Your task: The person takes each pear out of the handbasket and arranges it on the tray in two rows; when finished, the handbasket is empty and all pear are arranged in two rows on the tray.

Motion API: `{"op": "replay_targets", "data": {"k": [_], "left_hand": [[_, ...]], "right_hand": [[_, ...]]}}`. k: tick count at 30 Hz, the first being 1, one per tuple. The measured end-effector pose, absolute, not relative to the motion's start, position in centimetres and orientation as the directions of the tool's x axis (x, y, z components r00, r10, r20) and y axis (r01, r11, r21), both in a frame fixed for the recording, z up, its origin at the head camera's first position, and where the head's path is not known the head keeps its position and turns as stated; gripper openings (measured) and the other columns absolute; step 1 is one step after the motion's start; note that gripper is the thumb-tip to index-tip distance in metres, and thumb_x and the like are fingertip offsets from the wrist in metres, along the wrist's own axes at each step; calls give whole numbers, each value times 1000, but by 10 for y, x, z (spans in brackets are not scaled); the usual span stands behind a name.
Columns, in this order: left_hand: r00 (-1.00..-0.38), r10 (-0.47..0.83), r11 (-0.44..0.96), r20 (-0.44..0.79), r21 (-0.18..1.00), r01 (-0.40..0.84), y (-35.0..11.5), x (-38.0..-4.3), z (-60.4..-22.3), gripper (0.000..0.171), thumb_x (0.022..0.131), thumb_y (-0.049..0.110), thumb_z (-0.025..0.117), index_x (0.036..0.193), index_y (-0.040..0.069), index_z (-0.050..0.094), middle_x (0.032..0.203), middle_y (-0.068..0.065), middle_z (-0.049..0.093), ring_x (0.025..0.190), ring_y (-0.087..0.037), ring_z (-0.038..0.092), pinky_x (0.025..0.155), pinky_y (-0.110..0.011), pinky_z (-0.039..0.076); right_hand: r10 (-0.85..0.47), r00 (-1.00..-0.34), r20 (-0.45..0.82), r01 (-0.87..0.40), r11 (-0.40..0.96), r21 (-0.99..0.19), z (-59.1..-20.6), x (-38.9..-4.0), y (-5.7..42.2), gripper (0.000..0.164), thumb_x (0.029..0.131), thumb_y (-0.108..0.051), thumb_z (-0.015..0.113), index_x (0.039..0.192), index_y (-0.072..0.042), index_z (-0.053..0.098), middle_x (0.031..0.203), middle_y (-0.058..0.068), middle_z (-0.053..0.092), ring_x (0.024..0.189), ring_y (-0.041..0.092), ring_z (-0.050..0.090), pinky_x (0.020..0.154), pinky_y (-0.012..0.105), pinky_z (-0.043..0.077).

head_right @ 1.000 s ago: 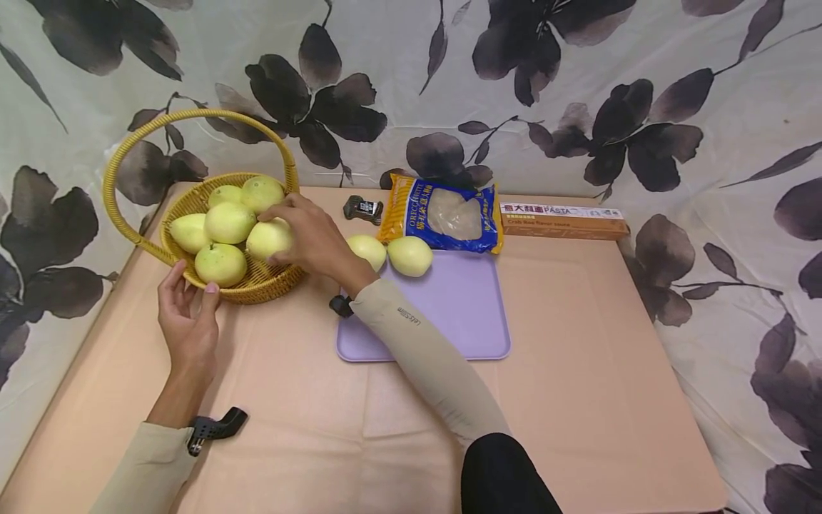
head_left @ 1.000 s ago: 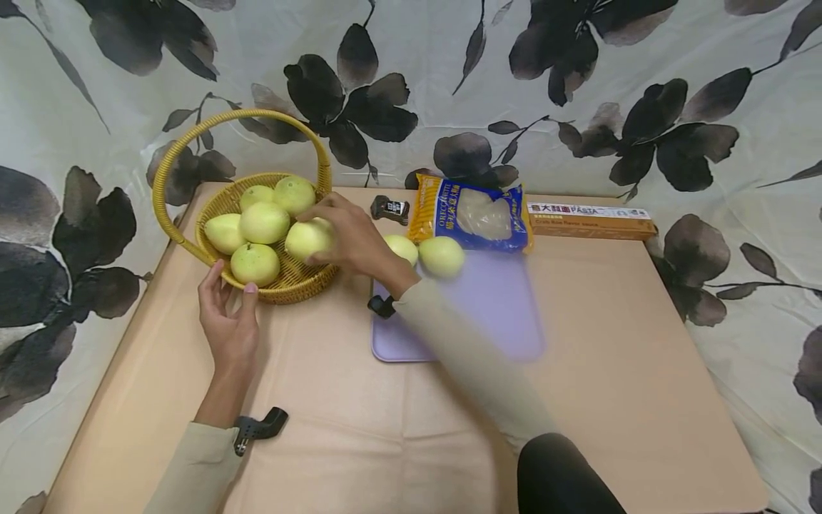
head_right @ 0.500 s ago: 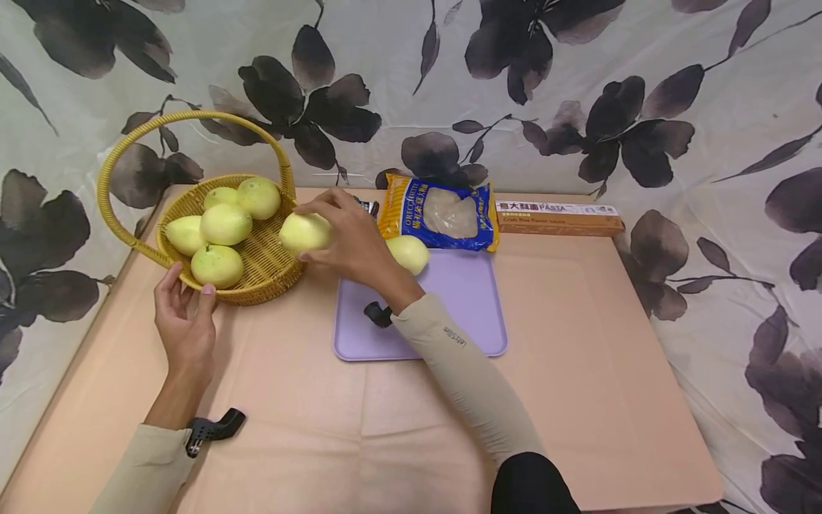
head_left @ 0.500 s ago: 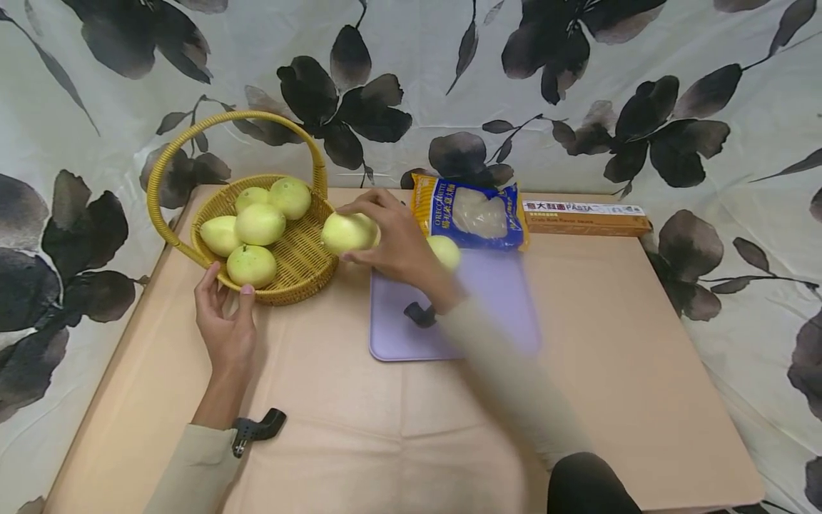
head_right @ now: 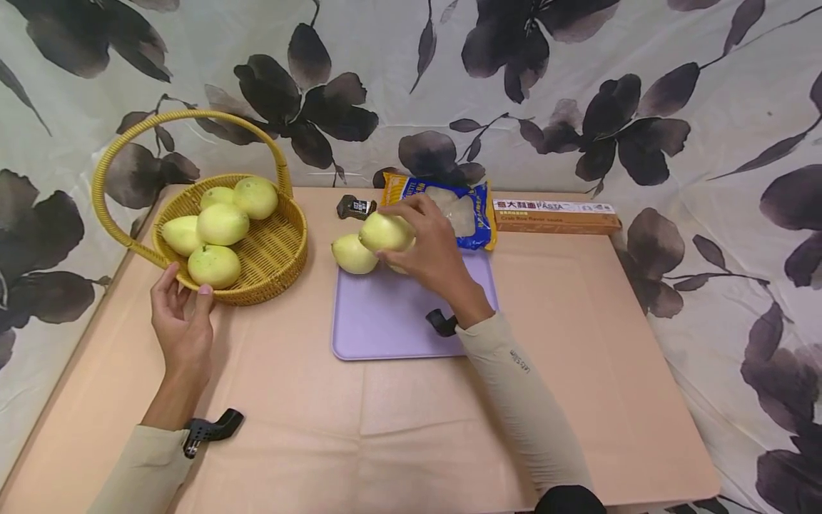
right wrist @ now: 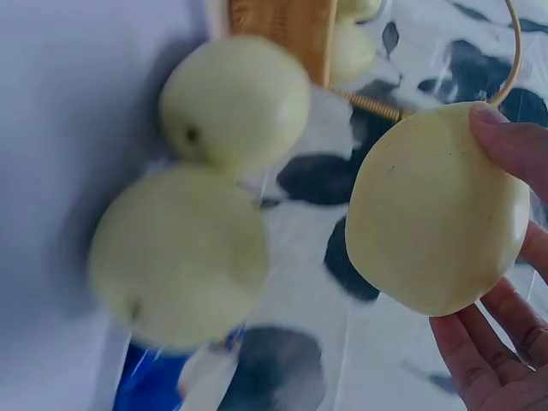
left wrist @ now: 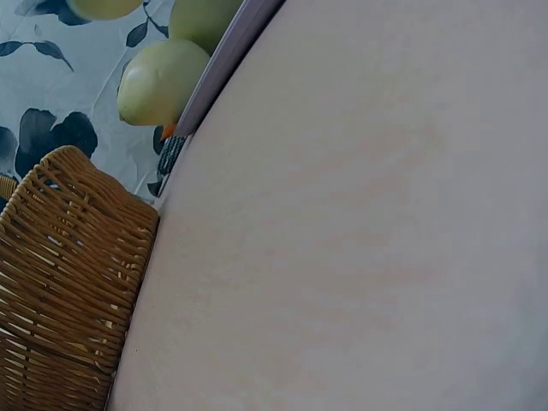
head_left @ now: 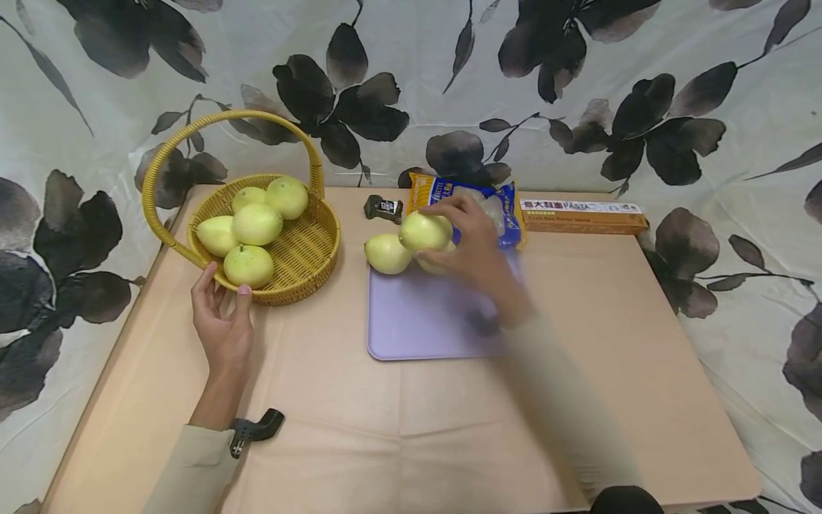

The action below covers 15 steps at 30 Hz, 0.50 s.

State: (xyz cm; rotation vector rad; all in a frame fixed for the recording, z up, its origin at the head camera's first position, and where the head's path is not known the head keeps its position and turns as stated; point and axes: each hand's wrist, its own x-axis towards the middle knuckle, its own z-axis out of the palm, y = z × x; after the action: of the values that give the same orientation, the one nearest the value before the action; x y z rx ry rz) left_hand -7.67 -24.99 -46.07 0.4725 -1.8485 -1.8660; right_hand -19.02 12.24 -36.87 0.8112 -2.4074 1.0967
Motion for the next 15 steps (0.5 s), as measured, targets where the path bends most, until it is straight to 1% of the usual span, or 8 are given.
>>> {"op": "replay_targets", "data": {"k": [2, 5, 10, 12, 15], "left_hand": [[-831, -550, 15, 81, 996, 87, -250, -77, -461, 60, 107, 10, 61, 161, 22, 38, 173, 2, 30, 155, -23, 33, 130, -52, 35], [-833, -548, 14, 77, 997, 82, -250, -76, -461, 60, 107, 10, 61, 161, 22, 37, 173, 3, 29, 155, -22, 33, 130, -51, 34], [-834, -547, 17, 72, 997, 74, -249, -75, -460, 61, 107, 11, 62, 161, 23, 37, 174, 3, 29, 155, -22, 33, 130, -50, 34], [-834, -547, 19, 71, 997, 72, -249, -76, -460, 61, 107, 11, 62, 161, 23, 37, 174, 4, 29, 155, -22, 33, 130, -48, 34], [-834, -547, 22, 68, 998, 67, -249, -76, -460, 61, 107, 12, 61, 161, 23, 36, 174, 4, 28, 155, -21, 33, 129, -42, 37]], "right_hand": [[-324, -775, 543, -621, 555, -554, -373, -190, 136, 65, 68, -23, 103, 126, -11, 77, 123, 11, 67, 120, 30, 57, 97, 45, 44], [-298, -794, 530, -589, 589, -553, -377, -189, 156, 62, 70, -22, 101, 126, -10, 77, 121, 12, 66, 119, 31, 58, 98, 45, 46], [-246, -853, 461, -500, 643, -581, -384, -188, 185, 61, 71, -23, 100, 127, -10, 77, 121, 14, 65, 116, 32, 59, 95, 44, 44], [-231, -869, 439, -468, 671, -575, -389, -188, 194, 61, 71, -22, 100, 126, -9, 77, 119, 16, 65, 114, 35, 60, 93, 45, 44], [-221, -887, 406, -432, 707, -560, -397, -191, 205, 60, 72, -24, 99, 125, -7, 77, 116, 19, 65, 109, 38, 60, 90, 49, 44]]}}
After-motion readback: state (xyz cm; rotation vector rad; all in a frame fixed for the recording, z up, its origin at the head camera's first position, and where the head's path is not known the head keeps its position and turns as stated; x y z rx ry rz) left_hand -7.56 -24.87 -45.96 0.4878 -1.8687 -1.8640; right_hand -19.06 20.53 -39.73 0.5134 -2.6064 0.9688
